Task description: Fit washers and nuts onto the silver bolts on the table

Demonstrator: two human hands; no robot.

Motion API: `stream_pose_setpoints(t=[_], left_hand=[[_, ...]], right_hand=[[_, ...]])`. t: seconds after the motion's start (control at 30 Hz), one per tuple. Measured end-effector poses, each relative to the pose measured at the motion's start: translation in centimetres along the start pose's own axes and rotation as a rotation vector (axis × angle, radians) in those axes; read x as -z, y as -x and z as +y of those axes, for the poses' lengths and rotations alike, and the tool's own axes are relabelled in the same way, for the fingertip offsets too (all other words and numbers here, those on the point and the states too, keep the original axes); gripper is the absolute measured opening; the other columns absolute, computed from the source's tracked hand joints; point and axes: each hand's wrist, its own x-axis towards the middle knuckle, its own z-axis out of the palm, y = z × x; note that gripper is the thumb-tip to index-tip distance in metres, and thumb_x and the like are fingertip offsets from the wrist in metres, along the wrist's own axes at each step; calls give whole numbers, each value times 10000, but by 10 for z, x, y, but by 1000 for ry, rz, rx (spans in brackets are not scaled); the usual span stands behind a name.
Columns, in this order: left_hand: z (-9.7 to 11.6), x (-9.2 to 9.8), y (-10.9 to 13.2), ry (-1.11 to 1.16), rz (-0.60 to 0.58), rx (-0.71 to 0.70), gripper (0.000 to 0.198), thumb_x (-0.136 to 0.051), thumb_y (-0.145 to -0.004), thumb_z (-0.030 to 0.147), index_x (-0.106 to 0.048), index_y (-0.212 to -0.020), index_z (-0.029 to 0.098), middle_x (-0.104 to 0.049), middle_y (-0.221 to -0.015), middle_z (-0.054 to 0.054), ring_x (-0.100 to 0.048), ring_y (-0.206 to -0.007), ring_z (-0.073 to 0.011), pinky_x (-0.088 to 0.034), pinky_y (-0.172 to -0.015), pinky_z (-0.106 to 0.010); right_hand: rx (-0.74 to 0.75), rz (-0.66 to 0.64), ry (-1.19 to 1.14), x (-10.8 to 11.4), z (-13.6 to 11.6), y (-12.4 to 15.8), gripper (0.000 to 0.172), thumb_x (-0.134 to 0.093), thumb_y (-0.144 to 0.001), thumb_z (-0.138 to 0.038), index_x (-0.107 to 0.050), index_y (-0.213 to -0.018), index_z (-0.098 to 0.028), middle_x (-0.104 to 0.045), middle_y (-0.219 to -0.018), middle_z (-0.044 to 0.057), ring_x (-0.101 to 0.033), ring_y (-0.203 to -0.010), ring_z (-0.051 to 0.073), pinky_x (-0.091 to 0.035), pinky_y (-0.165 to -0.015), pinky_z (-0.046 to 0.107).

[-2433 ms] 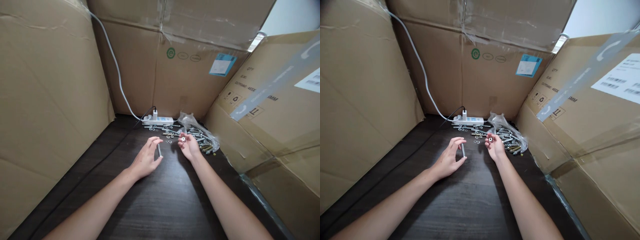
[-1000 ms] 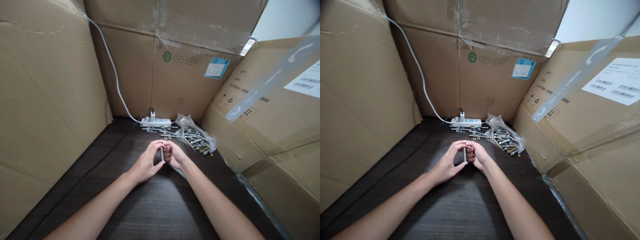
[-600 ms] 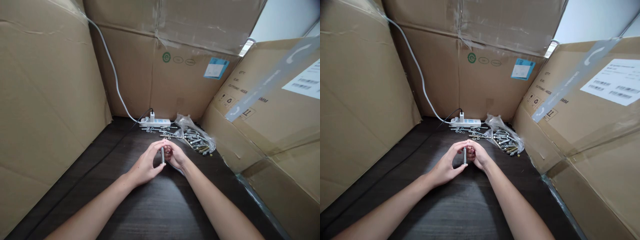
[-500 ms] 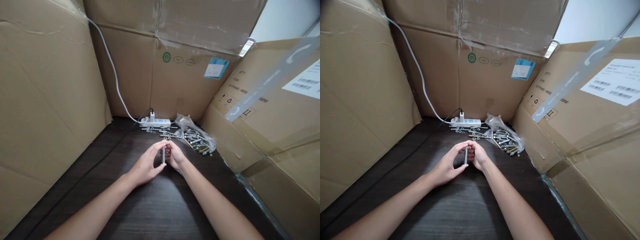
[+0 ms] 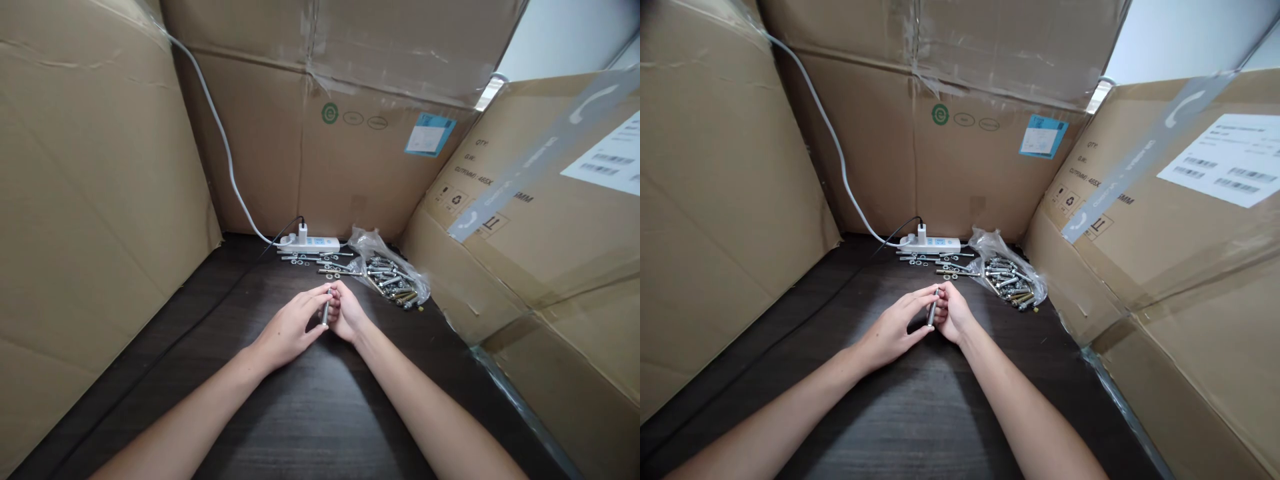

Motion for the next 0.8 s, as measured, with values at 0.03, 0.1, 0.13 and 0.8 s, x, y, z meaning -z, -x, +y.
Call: stream_pose_setpoints(t=[0.03,0.1,0.13,0.8], left_hand=[[0,0,0,-6,-3,-1,517,-582,-804,121,-437,-1280,260,-439,-1399,-58,-433,-1269,-202,-403,-1052,-403],[2,0,0,-16,-5,1,503,-582,-804,118,-444,-1267,257,-447,-1388,-57,-440,-1260,-201,-403,-1051,-396],[3,0,0,-19,-2,4,496,-585,-801,119,-449,-1258,257,-455,-1378,-57,-447,-1251,-202,-407,-1048,-394],[0,-4,5,-21,-13,102,725,-658,-756,180,-276,-1369,241,-495,-1246,-89,-465,-1151,-251,-403,-993,-434]], right_hand=[[-4,-3,-3,0,0,0,316,-533,-710,-283,-278,-537,-210,-222,-362,-130,-140,-312,31,-119,-305,150],[-13,-14,-10,1,-1,0,323,-523,-702,-275,-256,-532,-212,-212,-361,-129,-139,-313,32,-114,-305,148],[-17,-21,-15,2,-1,0,325,-519,-696,-272,-246,-531,-213,-204,-362,-128,-140,-314,32,-112,-306,147],[-134,-84,263,6,-12,2,269,-419,-656,-241,-214,-485,-216,-181,-385,-115,-66,-342,28,-81,-325,152]])
